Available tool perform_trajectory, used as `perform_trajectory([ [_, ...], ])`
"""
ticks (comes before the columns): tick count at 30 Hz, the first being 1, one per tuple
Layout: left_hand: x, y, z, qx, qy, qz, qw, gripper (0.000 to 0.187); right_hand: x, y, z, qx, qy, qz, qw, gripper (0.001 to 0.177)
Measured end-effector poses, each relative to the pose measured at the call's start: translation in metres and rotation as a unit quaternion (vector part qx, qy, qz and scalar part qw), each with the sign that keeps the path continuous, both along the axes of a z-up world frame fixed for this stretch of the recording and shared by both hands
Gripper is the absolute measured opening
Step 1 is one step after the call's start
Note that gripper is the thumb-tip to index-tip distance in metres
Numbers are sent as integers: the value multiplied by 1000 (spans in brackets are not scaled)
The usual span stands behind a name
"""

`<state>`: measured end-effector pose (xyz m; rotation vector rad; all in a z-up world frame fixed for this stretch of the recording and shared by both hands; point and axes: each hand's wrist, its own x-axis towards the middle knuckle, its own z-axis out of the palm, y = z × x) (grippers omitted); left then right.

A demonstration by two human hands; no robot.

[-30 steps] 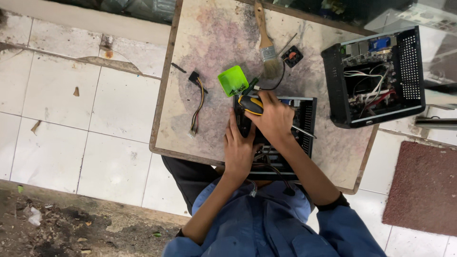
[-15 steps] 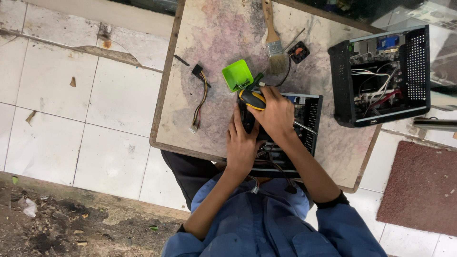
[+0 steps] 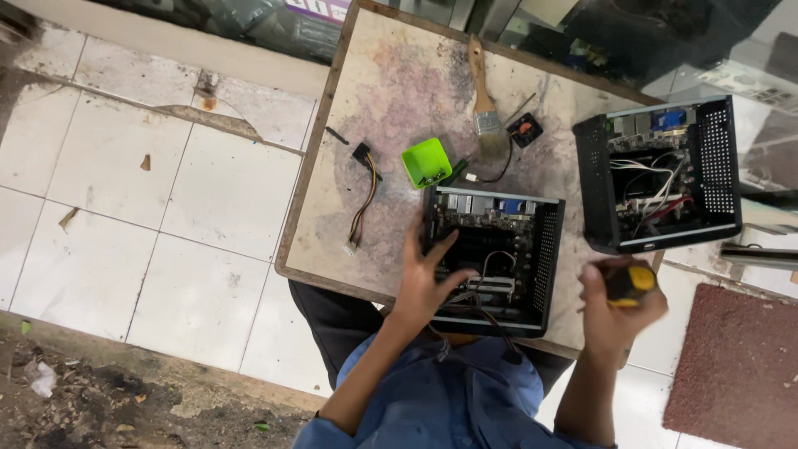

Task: The person works on an open computer case on a table, using a screwdriver to tighten or loosen screws on the motherboard and other internal components. They also handle wires and small parts, occasionally picking up and placing down tools and components.

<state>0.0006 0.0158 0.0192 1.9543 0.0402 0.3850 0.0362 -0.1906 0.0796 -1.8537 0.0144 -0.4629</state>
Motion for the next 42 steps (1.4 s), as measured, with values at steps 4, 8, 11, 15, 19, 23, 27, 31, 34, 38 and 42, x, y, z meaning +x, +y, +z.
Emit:
perform_trajectory([
  [4, 21, 43, 18, -22, -83, 75, 994, 22, -29, -39, -30, 105, 9, -116, 988, 38],
  [8, 62, 73, 2, 75, -10, -11, 997, 65, -39, -75, -43, 73, -106, -108, 986, 26],
  [11, 87, 80, -24, 113, 16, -55, 992, 78, -35, -40, 4, -19, -202, -170, 964, 47],
  [15, 99, 80, -46, 93, -34, -29, 995, 78, 0, -10, 40, -20, -361, -237, 902, 68],
  [19, 93, 78, -40, 102, -61, -9, 993, 67, 54, 31, 22, 10, -416, -188, 890, 66],
  [23, 93, 75, -32, 94, -95, 27, 991, 66, 99, 67, -39, 61, -286, 99, 951, 42],
  [27, 96, 71, -36, 110, -133, 75, 982, 67, 118, 121, -42, 71, -360, 202, 908, 43],
  [31, 98, 72, -42, 106, -125, 76, 984, 67, 122, 127, -46, 68, -346, 212, 911, 38],
  [34, 99, 73, -42, 98, -120, 74, 985, 68, 125, 127, -48, 62, -333, 221, 915, 31],
  [38, 97, 72, -41, 90, -100, 70, 988, 69, 128, 123, -52, 52, -313, 229, 920, 23],
  [42, 97, 73, -47, 66, -69, 71, 993, 74, 136, 113, -66, 62, -338, 214, 914, 28],
])
